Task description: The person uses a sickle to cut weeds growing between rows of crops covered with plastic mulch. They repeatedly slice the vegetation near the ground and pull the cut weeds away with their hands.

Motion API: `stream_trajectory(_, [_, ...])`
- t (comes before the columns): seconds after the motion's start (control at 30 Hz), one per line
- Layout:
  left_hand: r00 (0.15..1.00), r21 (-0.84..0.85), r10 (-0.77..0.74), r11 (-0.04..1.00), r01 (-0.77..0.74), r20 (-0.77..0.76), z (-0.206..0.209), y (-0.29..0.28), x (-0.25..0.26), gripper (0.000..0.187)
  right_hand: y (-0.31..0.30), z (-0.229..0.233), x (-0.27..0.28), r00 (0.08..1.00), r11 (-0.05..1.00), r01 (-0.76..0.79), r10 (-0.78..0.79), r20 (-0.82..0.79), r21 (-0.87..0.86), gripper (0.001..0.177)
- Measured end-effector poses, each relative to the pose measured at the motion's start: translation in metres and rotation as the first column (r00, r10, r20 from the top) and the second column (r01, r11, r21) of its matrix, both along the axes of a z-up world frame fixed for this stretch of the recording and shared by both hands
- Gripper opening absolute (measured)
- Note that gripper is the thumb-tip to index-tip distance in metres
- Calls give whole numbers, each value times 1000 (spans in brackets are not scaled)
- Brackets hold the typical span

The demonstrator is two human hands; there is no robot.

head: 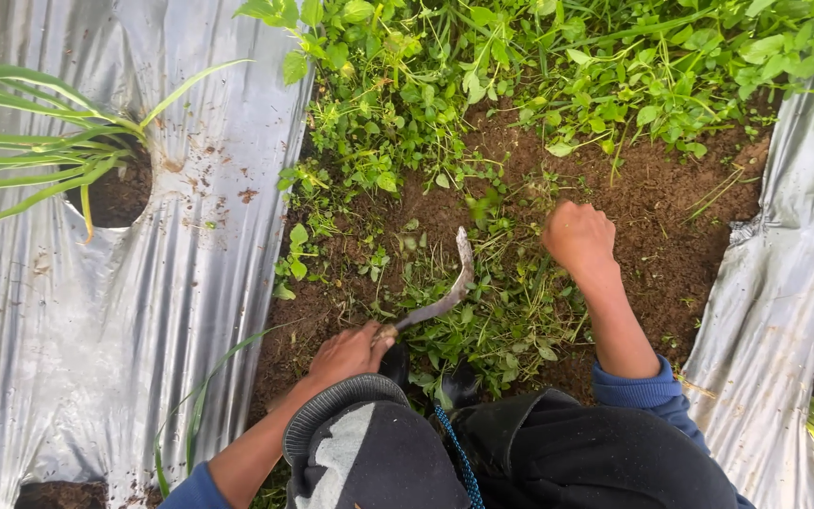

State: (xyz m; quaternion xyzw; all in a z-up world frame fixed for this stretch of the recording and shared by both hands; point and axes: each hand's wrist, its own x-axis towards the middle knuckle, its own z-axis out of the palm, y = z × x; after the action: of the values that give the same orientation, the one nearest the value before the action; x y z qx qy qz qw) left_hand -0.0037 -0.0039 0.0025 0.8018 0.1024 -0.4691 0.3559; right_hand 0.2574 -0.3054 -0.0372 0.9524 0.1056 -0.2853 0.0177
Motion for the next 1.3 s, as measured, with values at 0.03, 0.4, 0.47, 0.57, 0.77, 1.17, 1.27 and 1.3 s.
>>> stream_trajectory(0.03, [1000, -5, -5, 1000, 5, 3, -17, -8, 3, 58, -4, -3, -4, 1000, 1000, 5, -5, 3, -5, 34])
stream_trajectory(0.4, [984, 153, 109, 984, -87, -141, -48, -2, -49, 76, -17, 0, -16, 986, 993, 120, -118, -121, 7, 55])
stream_trajectory(0.47, [988, 127, 111, 987, -98, -106, -58, -12, -39, 76, -12, 6, -20, 986, 992, 122, -119, -116, 20, 54])
stream_trajectory(0.57, [991, 84, 123, 990, -118, -59, -67, -23, -17, 79, -4, -1, -21, 984, 990, 135, -131, -116, 28, 55])
stream_trajectory(0.77, [977, 106, 191, 978, -181, -97, -47, 2, -57, 65, 2, 12, -17, 975, 983, 185, -185, -124, -10, 48])
stream_trajectory(1.17, [967, 136, 245, 962, -235, -64, -29, 4, -50, 78, 1, -5, -25, 996, 993, 64, -69, 51, 96, 50])
stream_trajectory(1.27, [958, 55, 254, 967, -248, -135, -4, 20, -53, 83, 18, 15, -27, 982, 990, -4, -22, 189, 139, 42])
stream_trajectory(1.3, [958, -27, 243, 968, -250, -152, -1, 25, -55, 86, 25, 21, -28, 966, 987, -46, 6, 259, 151, 40])
